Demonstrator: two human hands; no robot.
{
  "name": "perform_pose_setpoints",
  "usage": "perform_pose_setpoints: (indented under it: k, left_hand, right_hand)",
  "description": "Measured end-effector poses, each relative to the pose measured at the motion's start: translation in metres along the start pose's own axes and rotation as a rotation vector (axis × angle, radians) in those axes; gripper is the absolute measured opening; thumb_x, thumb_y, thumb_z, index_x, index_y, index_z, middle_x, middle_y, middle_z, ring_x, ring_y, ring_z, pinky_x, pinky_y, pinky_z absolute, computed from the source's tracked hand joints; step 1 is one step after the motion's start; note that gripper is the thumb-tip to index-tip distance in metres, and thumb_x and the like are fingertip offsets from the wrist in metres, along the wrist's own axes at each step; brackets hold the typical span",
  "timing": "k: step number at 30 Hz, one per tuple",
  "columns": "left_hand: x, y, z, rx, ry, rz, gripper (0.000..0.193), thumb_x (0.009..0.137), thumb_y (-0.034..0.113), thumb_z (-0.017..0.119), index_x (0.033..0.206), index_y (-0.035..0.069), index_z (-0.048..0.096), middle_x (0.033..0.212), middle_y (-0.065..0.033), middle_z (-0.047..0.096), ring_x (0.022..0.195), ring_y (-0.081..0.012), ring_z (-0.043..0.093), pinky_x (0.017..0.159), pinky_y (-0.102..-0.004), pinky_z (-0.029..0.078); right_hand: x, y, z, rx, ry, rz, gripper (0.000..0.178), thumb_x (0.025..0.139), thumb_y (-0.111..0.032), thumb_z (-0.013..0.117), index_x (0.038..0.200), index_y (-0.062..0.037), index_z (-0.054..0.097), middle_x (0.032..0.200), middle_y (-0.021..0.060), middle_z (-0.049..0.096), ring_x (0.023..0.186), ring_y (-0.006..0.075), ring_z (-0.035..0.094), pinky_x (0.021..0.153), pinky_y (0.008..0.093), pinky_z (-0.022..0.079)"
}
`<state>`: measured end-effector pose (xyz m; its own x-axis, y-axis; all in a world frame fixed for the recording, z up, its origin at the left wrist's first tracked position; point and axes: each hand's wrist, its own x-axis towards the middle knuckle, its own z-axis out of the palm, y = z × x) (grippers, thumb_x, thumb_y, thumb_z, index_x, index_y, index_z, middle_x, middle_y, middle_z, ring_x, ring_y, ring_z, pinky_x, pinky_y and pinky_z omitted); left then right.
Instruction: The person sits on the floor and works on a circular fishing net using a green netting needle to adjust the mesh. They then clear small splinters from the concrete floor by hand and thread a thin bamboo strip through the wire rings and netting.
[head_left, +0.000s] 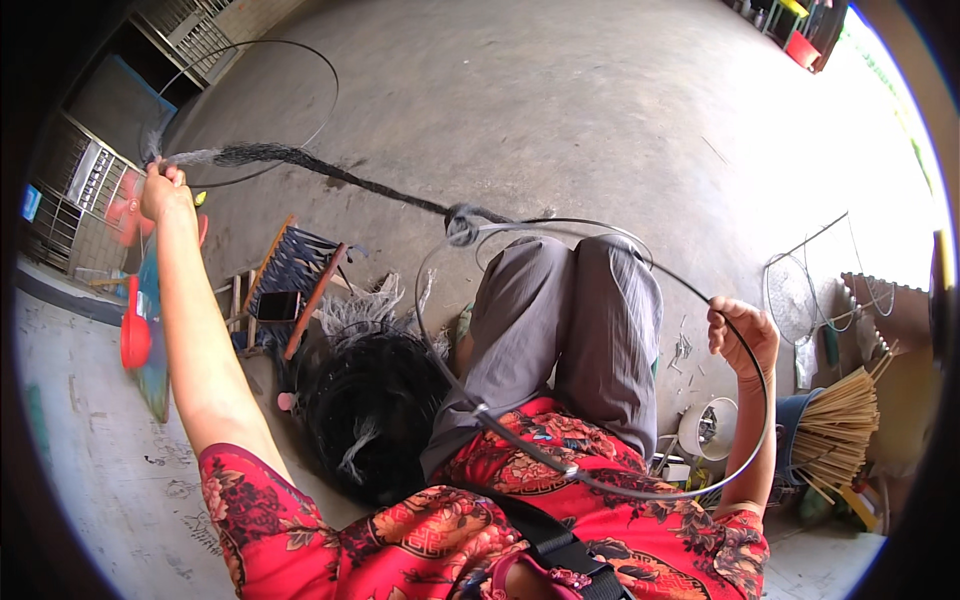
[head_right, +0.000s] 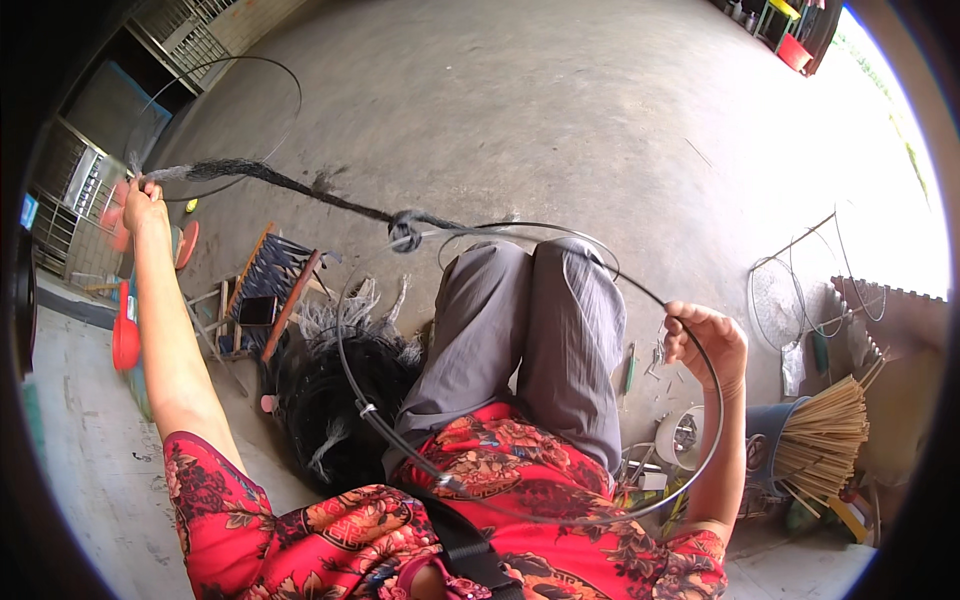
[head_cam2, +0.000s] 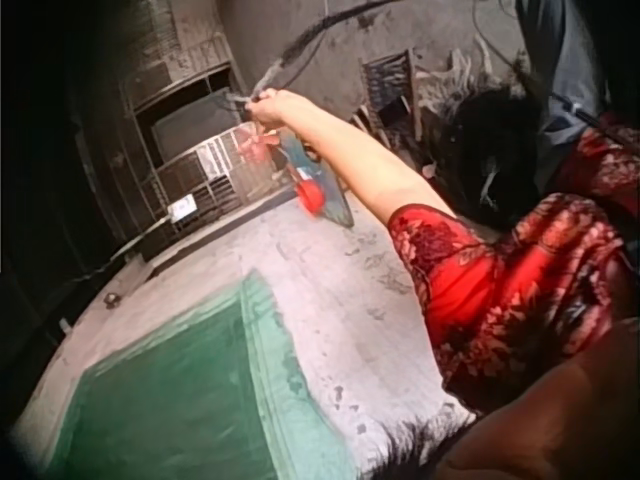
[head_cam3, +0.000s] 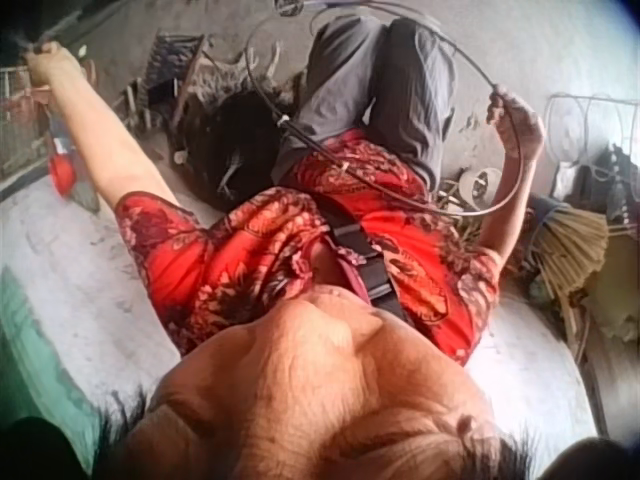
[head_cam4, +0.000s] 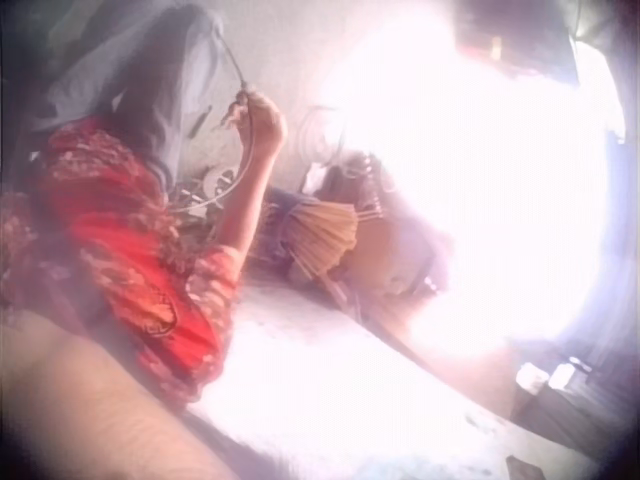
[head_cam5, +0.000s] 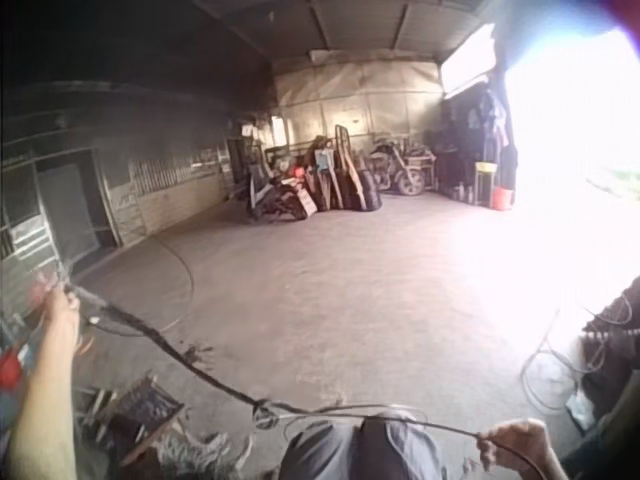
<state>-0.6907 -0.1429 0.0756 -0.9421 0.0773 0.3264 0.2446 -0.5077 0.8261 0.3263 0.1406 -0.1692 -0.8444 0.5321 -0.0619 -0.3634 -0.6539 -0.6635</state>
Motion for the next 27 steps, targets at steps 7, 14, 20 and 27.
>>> perform_pose_setpoints:
  k: [7, 14, 20, 27]
  left_hand:
    - [-0.009, -0.013, -0.014, 0.02, -0.003, -0.018, 0.022, 0.118, 0.015, 0.063, 0.105, -0.002, 0.068, 0.082, -0.0073, 0.063, 0.058, -0.015, 0.05, 0.046, -0.0294, 0.033]
    - [-0.041, 0.004, -0.014, 0.045, -0.052, -0.044, 0.023, 0.118, 0.022, 0.063, 0.108, 0.003, 0.072, 0.082, -0.0049, 0.066, 0.056, -0.0136, 0.049, 0.046, -0.0293, 0.032]
    - [-0.089, 0.009, -0.032, 0.035, -0.149, -0.158, 0.029, 0.119, 0.03, 0.062, 0.124, 0.006, 0.078, 0.082, -0.001, 0.063, 0.054, -0.0121, 0.042, 0.047, -0.0286, 0.03]
    - [-0.109, 0.035, -0.023, 0.063, -0.227, -0.028, 0.032, 0.117, 0.028, 0.069, 0.132, 0.002, 0.077, 0.09, -0.0009, 0.067, 0.061, -0.0101, 0.05, 0.046, -0.0259, 0.032]
  right_hand:
    - [0.027, 0.0, 0.034, -0.32, 0.24, -0.315, 0.056, 0.104, -0.018, 0.079, 0.148, 0.0134, 0.064, 0.112, 0.0131, 0.072, 0.103, 0.0323, 0.083, 0.093, 0.0414, 0.069]
    - [0.083, -0.041, 0.028, -0.866, 0.746, -0.418, 0.05, 0.118, -0.045, 0.066, 0.113, 0.003, 0.082, 0.072, -0.0018, 0.059, 0.054, 0.0068, 0.048, 0.052, 0.0266, 0.035]
    - [0.137, -0.084, -0.032, -0.519, 0.735, -0.573, 0.042, 0.114, -0.028, 0.074, 0.145, -0.001, 0.068, 0.075, -0.0025, 0.063, 0.053, 0.0029, 0.048, 0.046, 0.0222, 0.036]
    - [0.208, -0.129, -0.06, -0.548, 0.477, -0.55, 0.052, 0.116, -0.031, 0.068, 0.154, 0.0035, 0.063, 0.116, 0.0151, 0.083, 0.089, 0.0167, 0.079, 0.069, 0.0296, 0.058]
